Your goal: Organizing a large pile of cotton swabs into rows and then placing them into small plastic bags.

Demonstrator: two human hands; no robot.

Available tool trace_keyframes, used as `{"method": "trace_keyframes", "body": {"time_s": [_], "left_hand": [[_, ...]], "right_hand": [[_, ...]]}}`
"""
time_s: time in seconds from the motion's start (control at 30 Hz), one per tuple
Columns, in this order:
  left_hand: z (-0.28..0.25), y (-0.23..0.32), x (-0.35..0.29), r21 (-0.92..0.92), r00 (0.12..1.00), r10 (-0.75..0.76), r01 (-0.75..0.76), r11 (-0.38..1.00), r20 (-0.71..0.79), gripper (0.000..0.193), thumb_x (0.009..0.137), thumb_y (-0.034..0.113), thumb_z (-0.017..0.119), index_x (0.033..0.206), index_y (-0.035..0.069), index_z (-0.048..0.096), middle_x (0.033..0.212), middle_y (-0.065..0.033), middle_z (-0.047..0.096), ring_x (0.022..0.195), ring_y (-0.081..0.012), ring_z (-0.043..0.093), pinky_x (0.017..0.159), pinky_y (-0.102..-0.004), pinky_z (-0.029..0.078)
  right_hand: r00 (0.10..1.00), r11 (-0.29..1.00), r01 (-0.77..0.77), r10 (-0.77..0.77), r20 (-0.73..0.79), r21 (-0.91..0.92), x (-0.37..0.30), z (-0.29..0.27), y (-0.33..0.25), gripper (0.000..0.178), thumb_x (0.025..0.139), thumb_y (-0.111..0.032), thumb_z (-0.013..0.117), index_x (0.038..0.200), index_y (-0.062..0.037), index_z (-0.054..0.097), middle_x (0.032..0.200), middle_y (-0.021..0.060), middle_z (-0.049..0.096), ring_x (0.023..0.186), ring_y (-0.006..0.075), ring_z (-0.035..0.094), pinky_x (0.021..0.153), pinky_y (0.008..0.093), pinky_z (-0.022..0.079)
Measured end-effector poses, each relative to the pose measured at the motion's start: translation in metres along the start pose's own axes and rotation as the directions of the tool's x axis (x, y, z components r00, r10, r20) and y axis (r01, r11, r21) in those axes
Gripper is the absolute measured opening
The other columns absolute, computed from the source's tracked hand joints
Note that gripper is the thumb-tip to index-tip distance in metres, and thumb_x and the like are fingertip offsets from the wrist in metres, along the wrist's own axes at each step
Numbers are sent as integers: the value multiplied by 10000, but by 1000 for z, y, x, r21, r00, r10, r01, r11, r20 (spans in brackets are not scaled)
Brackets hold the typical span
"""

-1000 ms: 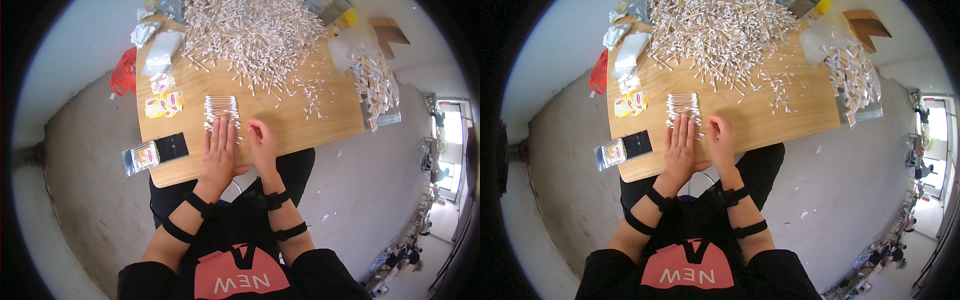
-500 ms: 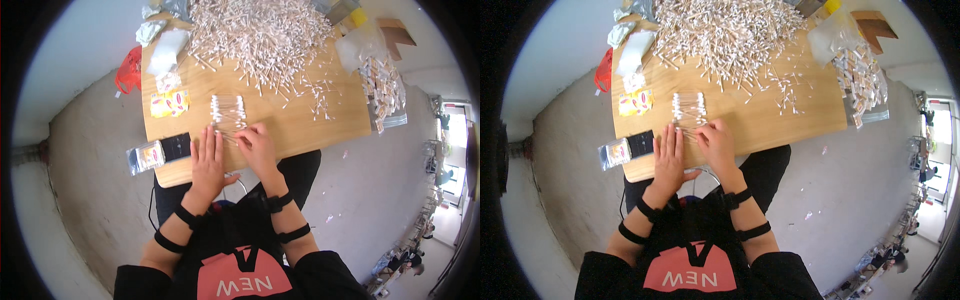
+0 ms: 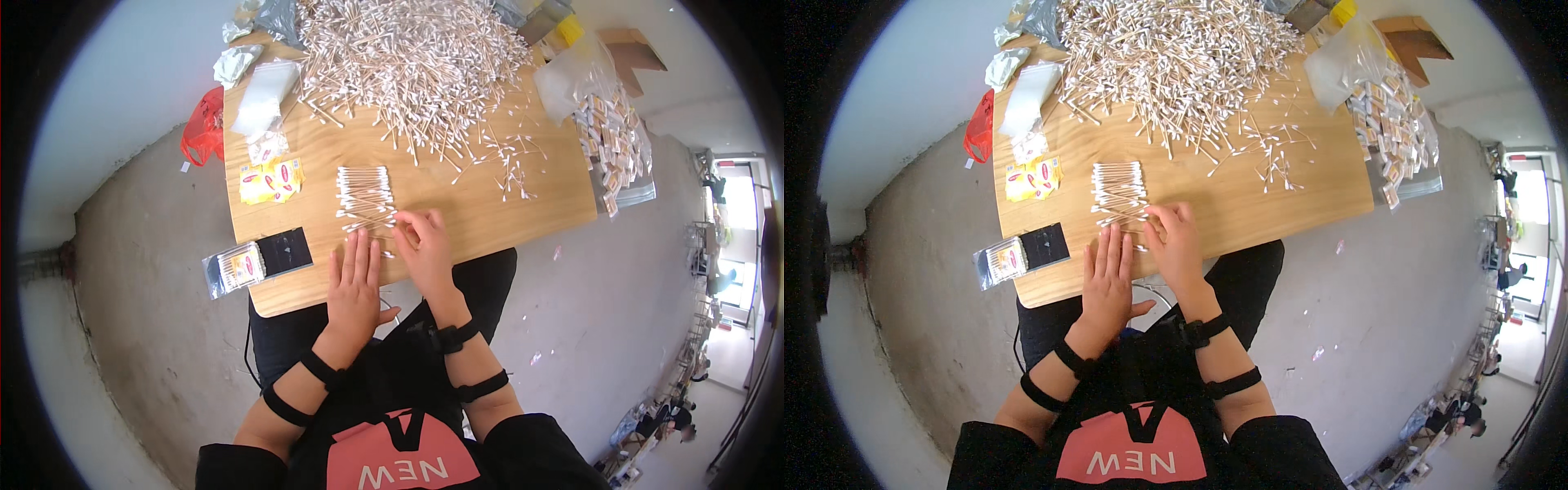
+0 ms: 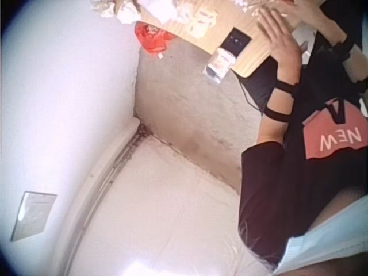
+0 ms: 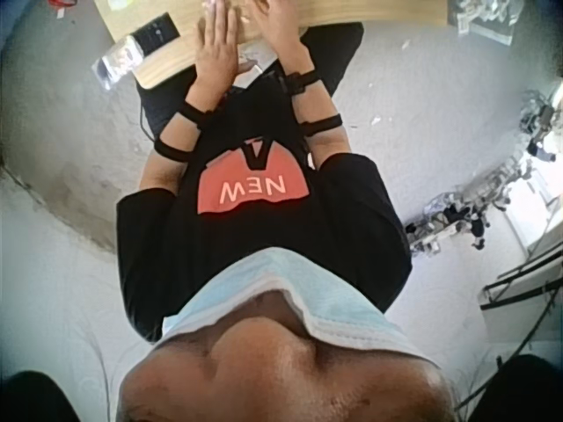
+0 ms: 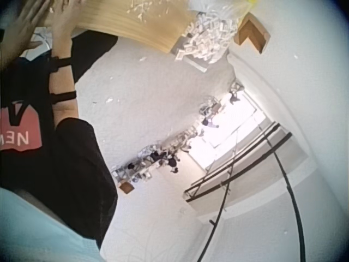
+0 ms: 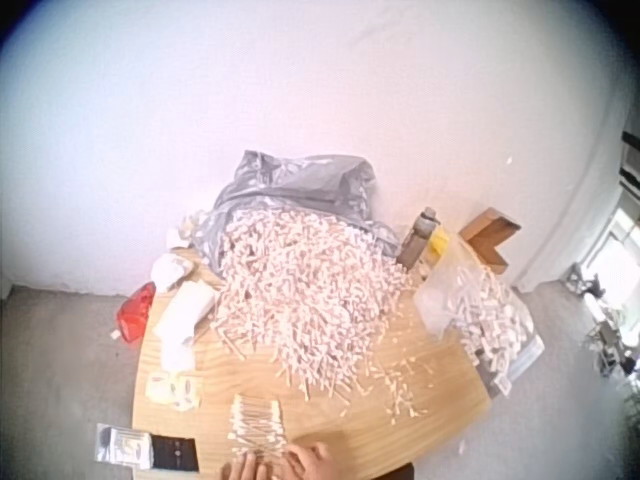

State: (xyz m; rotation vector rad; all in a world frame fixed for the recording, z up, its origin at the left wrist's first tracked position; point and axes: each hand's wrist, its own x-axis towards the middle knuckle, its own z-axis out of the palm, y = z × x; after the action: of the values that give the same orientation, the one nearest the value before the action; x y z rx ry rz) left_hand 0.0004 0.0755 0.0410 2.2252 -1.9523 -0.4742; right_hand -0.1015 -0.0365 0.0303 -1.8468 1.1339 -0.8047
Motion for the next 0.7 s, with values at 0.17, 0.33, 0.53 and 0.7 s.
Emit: {"method": "trace_keyframes", "body": {"time_s": [0.17,0.33,0.53,0.7], "left_hand": [[1,0,-5,0,999,24,-24,1000,-43,1179,527,487,828,1446,-25,295,1536,-228,221,1421,-342,241,1124,-466,237],[2,6,-3,-53,998,30,-33,998,-63,1138,519,455,835,1423,-30,342,1531,-239,224,1386,-347,291,1082,-446,284],[5,7,-6,28,993,61,-58,998,-99,1136,530,496,817,1429,-12,345,1538,-237,203,1403,-356,256,1101,-479,257],[3,11,-1,12,996,87,-87,996,-19,1159,564,524,802,1457,-8,289,1549,-227,184,1452,-360,152,1151,-524,154]], "right_hand": [[995,973,77,-61,80,-219,8,4,8,146,799,-36,685,940,-63,664,924,119,552,856,273,591,746,367,496],[998,997,64,-64,-10,-34,6,-3,15,89,810,-75,687,897,-69,668,917,107,561,821,272,590,710,351,485],[991,987,71,-54,119,-143,6,-32,17,75,824,-94,667,898,-78,670,837,105,571,766,278,592,667,361,479],[982,958,111,-65,178,-264,10,-36,20,85,826,-124,655,904,-101,678,825,99,583,762,290,600,642,362,474]]}}
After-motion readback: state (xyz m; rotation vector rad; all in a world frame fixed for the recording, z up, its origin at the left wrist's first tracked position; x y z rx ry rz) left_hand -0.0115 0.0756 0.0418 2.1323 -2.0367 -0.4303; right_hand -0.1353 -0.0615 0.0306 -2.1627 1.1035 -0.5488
